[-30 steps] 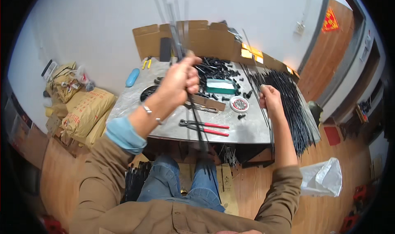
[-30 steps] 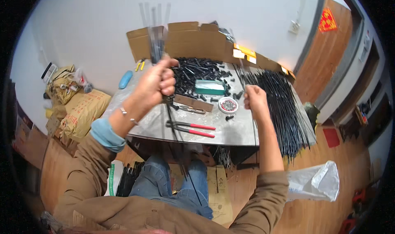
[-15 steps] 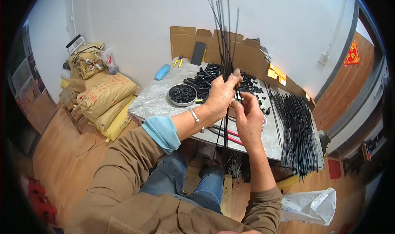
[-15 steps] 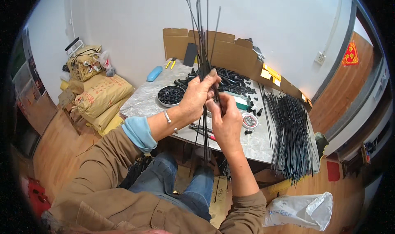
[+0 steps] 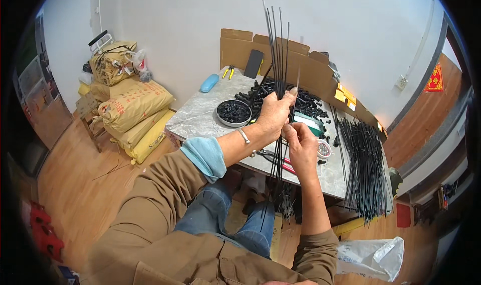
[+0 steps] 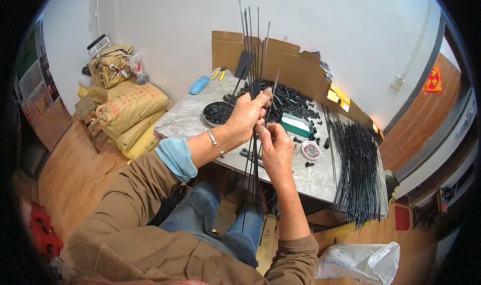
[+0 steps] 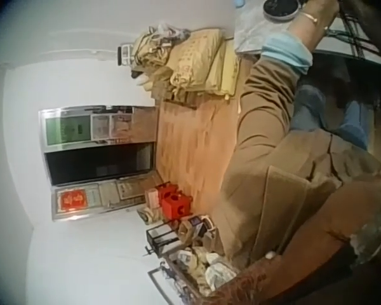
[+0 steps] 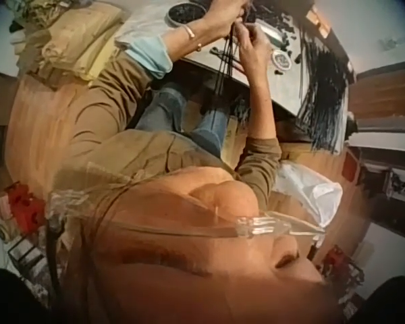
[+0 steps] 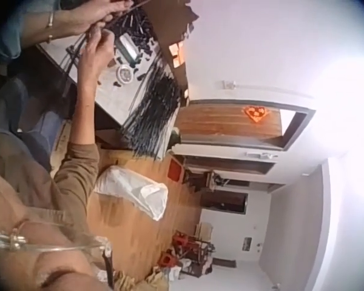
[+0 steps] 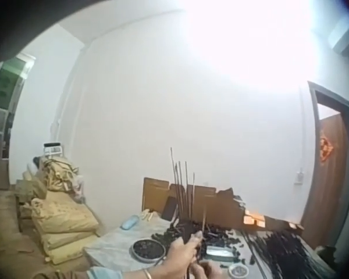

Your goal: Assembling components by attaching small plastic clips and connectors to black rods and bundling them at a workstation.

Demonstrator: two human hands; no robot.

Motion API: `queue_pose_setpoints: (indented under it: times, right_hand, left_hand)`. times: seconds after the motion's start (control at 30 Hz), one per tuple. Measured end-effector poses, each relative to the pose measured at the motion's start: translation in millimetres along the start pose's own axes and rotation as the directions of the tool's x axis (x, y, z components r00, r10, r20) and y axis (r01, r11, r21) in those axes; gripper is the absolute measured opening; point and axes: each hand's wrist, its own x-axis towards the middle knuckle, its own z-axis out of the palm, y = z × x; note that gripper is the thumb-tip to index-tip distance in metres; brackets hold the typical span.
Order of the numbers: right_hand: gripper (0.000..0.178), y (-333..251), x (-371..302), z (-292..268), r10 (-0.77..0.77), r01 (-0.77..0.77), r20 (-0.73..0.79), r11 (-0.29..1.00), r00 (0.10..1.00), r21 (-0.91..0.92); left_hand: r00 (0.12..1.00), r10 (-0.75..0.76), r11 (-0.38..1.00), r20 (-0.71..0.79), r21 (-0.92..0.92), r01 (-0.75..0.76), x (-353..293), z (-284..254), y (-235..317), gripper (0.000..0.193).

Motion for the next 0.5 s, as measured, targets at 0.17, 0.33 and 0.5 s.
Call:
queue_pose_setpoints:
  times: [0.17,0.33,0.5]
  right_hand:
    - [0.022,3.9,-1.4,17.4,-0.201,0.179,-0.073,0.956,0.977,-0.234]
    - [0.028,-7.5,-12.2,39.4,0.115,-0.144,0.128,0.96,0.985,0.241]
    - [0.035,-1.6,-1.5,43.6,0.039,-0.286,0.411,0.777,0.911,0.561]
  left_hand:
    - [0.994,0.102,0.994,-0.032,0.029,-0.101,4.8,-9.2,0.5,0.022]
    - [0.995,0.097,0.982,0.014,0.163,-0.098,4.8,-18.4,10.8,0.027]
    - [0.901,0.389,0.911,0.192,0.068,-0.408,17.8,-4.0,61.7,0.031]
